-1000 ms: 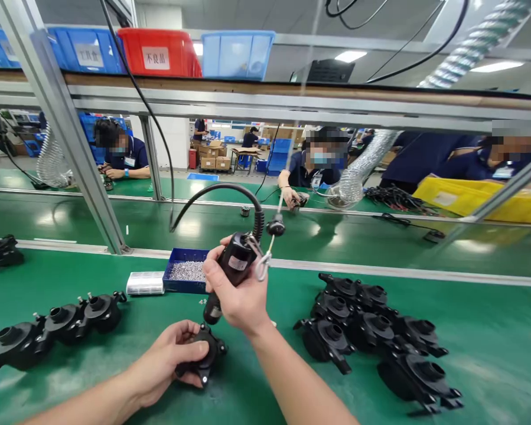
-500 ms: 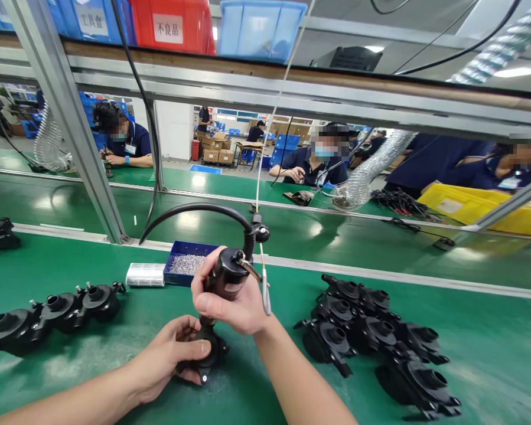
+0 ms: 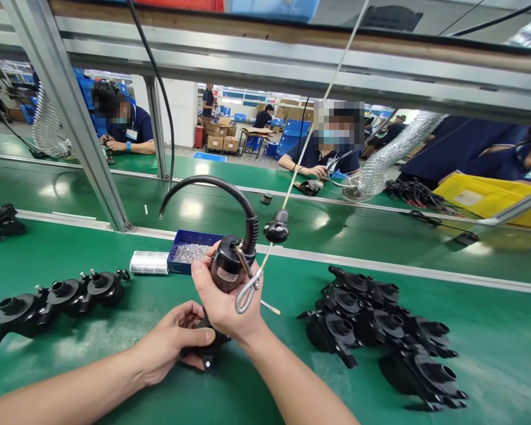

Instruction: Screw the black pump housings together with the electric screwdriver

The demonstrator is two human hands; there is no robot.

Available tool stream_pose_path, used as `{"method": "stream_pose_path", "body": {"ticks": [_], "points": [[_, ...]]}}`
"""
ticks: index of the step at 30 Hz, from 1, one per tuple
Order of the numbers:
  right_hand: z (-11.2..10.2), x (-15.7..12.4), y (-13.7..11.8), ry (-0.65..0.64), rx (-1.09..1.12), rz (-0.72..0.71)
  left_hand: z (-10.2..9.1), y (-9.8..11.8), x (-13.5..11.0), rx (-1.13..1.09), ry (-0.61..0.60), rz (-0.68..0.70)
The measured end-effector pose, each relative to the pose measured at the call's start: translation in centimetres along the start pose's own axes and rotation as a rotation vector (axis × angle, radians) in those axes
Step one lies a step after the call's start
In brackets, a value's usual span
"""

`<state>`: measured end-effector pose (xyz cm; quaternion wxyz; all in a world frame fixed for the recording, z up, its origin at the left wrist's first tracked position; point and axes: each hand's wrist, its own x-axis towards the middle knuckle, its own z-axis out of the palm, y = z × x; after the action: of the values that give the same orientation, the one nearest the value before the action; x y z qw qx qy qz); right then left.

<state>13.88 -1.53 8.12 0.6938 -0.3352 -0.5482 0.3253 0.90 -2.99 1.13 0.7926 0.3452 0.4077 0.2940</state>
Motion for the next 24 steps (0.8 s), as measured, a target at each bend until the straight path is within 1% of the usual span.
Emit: {"method": "stream_pose_path", "body": {"ticks": [4, 9, 11, 13, 15, 17, 19, 22, 24], "points": [[0.2, -0.1, 0.0, 0.001, 0.005, -0.015, 0.0, 0.1, 0.0, 0.005, -0.005, 0.003], [0.4, 0.2, -0.2, 0.018, -0.076, -0.010, -0.2, -0.1, -0.1, 0.029, -0.022, 0.009], [0.4, 0.2, -0.8, 0.031, -0.080, -0.037, -0.5, 0.2, 0.1, 0.040, -0.016, 0.023], [0.4, 0.2, -1.8, 0.046, -0.058, -0.101, -1.0, 0.8, 0.3, 0.057, 0.010, 0.054], [0.4, -0.1, -2.7, 0.031, -0.013, -0.135, -1.5, 1.6, 0.7, 0.088, 0.031, 0.076], [0.5, -0.4, -3.2, -0.012, 0.043, -0.108, -2.0, 2.2, 1.0, 0.120, 0.025, 0.078], [0.7, -0.7, -3.2, -0.046, 0.077, -0.047, -2.4, 2.5, 1.3, 0.143, -0.002, 0.079], [1.0, -0.9, -2.9, -0.084, 0.092, 0.049, -2.6, 2.5, 1.4, 0.165, -0.038, 0.088], [1.2, -0.9, -2.7, -0.102, 0.104, 0.086, -2.5, 2.5, 1.4, 0.172, -0.047, 0.086]]}}
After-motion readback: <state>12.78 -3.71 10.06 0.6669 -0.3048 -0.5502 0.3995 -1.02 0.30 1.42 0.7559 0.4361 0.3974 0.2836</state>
